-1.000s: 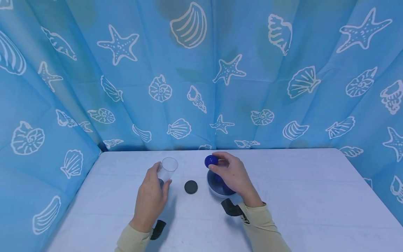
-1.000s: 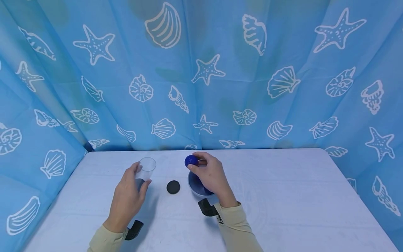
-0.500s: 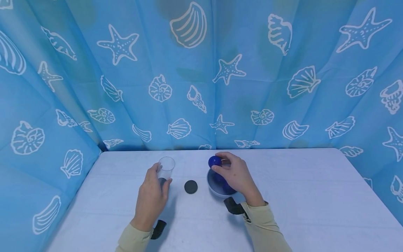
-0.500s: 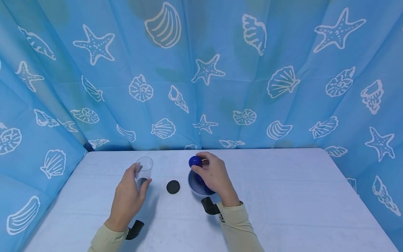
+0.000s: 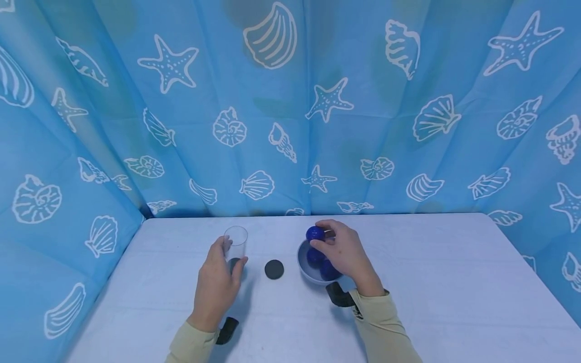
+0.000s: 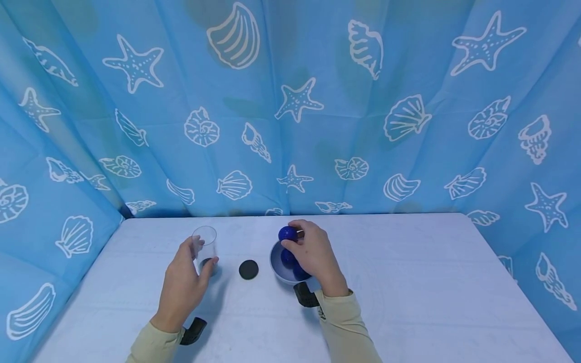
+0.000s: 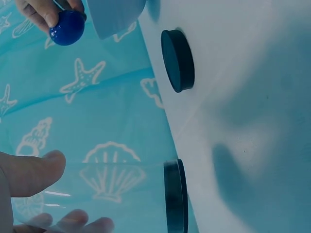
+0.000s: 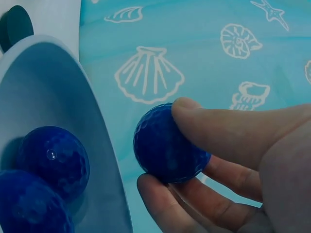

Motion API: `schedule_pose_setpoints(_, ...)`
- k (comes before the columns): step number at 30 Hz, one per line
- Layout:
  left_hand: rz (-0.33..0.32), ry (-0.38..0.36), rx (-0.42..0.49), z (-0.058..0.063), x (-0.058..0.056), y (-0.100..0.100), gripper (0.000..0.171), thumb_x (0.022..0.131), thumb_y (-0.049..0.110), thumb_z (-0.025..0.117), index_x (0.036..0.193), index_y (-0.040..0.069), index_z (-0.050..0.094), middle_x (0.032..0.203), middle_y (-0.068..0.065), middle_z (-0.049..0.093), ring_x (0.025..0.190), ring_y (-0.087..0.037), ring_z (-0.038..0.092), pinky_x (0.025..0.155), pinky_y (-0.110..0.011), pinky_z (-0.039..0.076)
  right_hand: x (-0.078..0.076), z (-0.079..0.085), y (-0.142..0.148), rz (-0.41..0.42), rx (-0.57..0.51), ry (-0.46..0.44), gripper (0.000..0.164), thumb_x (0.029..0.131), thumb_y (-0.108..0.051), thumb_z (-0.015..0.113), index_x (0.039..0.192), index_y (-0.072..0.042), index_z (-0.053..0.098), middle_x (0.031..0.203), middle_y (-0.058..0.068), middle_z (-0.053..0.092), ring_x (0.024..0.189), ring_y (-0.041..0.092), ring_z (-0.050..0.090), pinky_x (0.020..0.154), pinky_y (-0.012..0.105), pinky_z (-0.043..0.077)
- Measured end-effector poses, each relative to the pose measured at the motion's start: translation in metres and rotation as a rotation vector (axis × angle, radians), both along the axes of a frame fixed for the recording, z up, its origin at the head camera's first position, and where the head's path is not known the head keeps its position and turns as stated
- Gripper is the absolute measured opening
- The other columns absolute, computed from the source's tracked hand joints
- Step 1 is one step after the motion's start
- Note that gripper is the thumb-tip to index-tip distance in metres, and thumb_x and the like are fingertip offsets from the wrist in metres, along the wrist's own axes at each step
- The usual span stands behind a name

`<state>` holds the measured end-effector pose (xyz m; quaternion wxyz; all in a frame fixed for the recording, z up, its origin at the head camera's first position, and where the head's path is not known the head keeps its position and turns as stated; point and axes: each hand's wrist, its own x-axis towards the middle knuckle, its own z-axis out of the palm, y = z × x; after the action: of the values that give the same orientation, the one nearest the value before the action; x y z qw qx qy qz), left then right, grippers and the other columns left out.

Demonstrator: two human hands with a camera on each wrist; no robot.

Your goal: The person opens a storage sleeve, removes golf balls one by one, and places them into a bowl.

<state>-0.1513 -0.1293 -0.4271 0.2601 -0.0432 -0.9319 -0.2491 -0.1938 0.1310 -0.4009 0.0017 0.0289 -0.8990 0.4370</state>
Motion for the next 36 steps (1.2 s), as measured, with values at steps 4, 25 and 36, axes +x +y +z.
schedule_pose_setpoints(4,-0.002,-0.012,0.018,-0.002,-0.001,0.0,0.063,0.081,0.023,0.072,0.127,-0.005,0.04,0.119,-0.02,0.058,0.11,-0.032,0.057,0.091,-0.045,0.046,0.0,0.0,0.001,-0.006,0.031,-0.003,0.045,0.085,-0.024,0.068,0.126,-0.013,0.054,0.126,0.008,0.055,0.105,0.025,0.059,0.087,0.044,0.05)
schedule_pose_setpoints(25,-0.006,-0.05,0.043,-0.005,-0.002,-0.001,0.062,0.081,0.024,0.073,0.127,-0.002,0.039,0.117,-0.018,0.06,0.107,-0.031,0.059,0.088,-0.044,0.048,0.001,-0.003,-0.001,-0.03,0.167,-0.023,0.043,0.085,-0.02,0.068,0.125,-0.011,0.056,0.124,0.01,0.056,0.109,0.026,0.055,0.09,0.051,0.047)
schedule_pose_setpoints(36,-0.027,-0.013,0.05,-0.011,-0.005,-0.003,0.062,0.079,0.021,0.074,0.125,-0.002,0.039,0.114,-0.019,0.061,0.1,-0.032,0.062,0.083,-0.044,0.051,0.001,-0.004,-0.002,-0.046,0.212,-0.028,0.042,0.083,-0.011,0.068,0.123,-0.008,0.057,0.125,0.013,0.055,0.117,0.031,0.05,0.094,0.052,0.043)
